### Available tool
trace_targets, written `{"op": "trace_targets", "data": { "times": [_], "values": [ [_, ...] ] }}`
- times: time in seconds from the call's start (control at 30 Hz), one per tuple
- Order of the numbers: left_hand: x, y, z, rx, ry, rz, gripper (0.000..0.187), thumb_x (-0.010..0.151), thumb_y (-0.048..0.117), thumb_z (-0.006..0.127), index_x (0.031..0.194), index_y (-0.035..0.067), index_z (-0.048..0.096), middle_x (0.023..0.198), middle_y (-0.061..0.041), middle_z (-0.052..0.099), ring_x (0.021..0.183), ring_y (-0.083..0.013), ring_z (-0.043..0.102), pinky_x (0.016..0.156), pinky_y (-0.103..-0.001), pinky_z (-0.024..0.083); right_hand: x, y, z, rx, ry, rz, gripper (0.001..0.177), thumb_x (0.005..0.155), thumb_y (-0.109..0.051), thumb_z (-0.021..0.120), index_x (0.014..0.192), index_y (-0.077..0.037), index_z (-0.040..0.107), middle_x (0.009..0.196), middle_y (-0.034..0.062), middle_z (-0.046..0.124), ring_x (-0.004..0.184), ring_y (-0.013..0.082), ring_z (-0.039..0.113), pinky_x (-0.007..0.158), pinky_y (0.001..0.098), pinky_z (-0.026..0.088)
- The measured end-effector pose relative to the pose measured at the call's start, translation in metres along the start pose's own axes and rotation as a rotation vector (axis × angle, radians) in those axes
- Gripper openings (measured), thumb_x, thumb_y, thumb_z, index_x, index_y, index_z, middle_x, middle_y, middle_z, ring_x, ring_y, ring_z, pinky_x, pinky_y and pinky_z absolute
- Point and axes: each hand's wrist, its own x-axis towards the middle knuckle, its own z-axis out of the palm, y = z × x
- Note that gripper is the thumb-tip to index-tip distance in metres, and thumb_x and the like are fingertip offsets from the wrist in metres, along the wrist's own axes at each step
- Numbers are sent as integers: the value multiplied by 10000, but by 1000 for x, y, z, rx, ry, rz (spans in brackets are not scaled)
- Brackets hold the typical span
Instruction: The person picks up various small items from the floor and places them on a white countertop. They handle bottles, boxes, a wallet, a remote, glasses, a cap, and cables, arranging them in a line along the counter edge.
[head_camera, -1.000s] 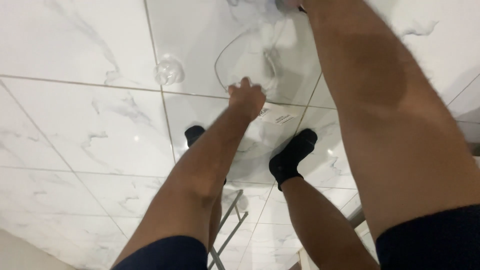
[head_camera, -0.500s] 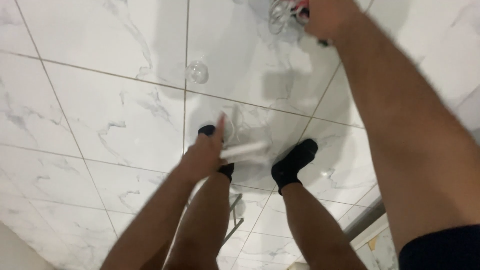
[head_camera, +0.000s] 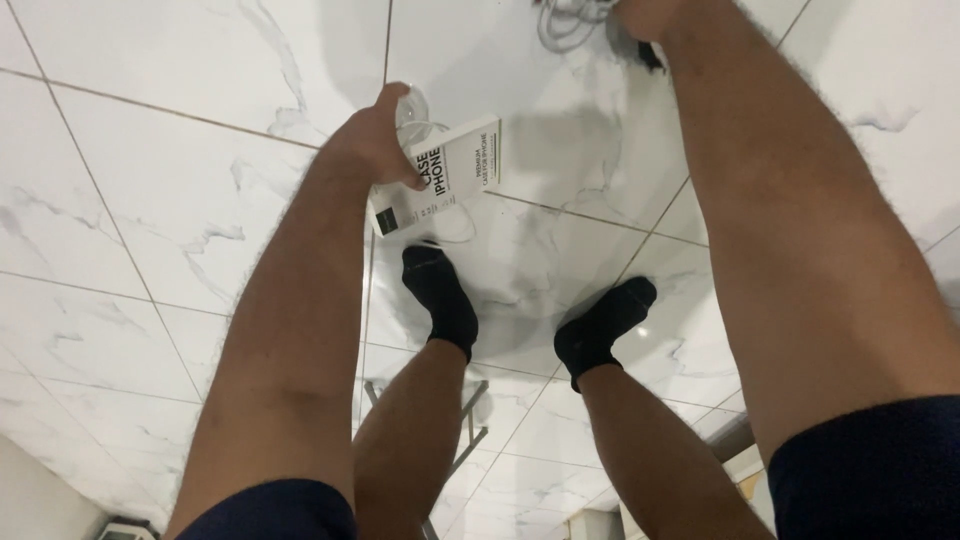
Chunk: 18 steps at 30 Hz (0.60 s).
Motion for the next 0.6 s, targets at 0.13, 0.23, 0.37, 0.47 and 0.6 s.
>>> {"op": "trace_targets", "data": {
  "times": [0.13, 0.23, 0.37, 0.47, 0.6],
  "values": [
    [-5, -11, 12, -62, -26, 14, 1023, 697, 43, 894, 1534, 255, 345, 1382, -158, 602, 1231, -385, 599, 1016, -488, 510, -13, 5, -17, 14, 36, 60, 337, 723, -236, 735, 1029, -96, 716, 995, 246, 721, 898, 498, 679, 730, 550, 552],
    [-30, -13, 25, -95, -32, 60, 878, 744, 30, 848, 1476, 258, 420, 1269, -158, 681, 1113, -343, 669, 927, -439, 559, -73, -20, -47, 144, 23, 103, 545, 724, -142, 747, 1231, -115, 552, 1111, 265, 624, 985, 543, 637, 789, 592, 531],
    [-87, -7, 34, -113, -90, 61, 773, 844, 46, 774, 1492, 302, 438, 1140, -189, 711, 956, -339, 705, 791, -412, 586, -167, -6, -9, 312, 163, -41, 754, 814, -166, 766, 1453, -48, 384, 1054, 307, 560, 947, 572, 571, 804, 629, 498],
    [-154, 1, 48, 40, -58, 213, 754, 862, 210, 783, 1502, 345, 409, 1180, -311, 706, 1211, -519, 625, 1073, -591, 485, -257, -26, -58, 476, -156, 263, 661, 829, -132, 704, 1408, -72, 390, 1181, 321, 581, 1163, 579, 588, 1008, 626, 471],
    [-261, 23, 63, 91, -99, 241, 766, 856, 219, 784, 1502, 364, 399, 1174, -305, 712, 1206, -514, 633, 1069, -590, 493, -411, -25, -61, 647, -111, 411, 681, 793, -190, 734, 1376, -50, 412, 1178, 365, 600, 1161, 611, 580, 1039, 655, 443]
  ]
}}
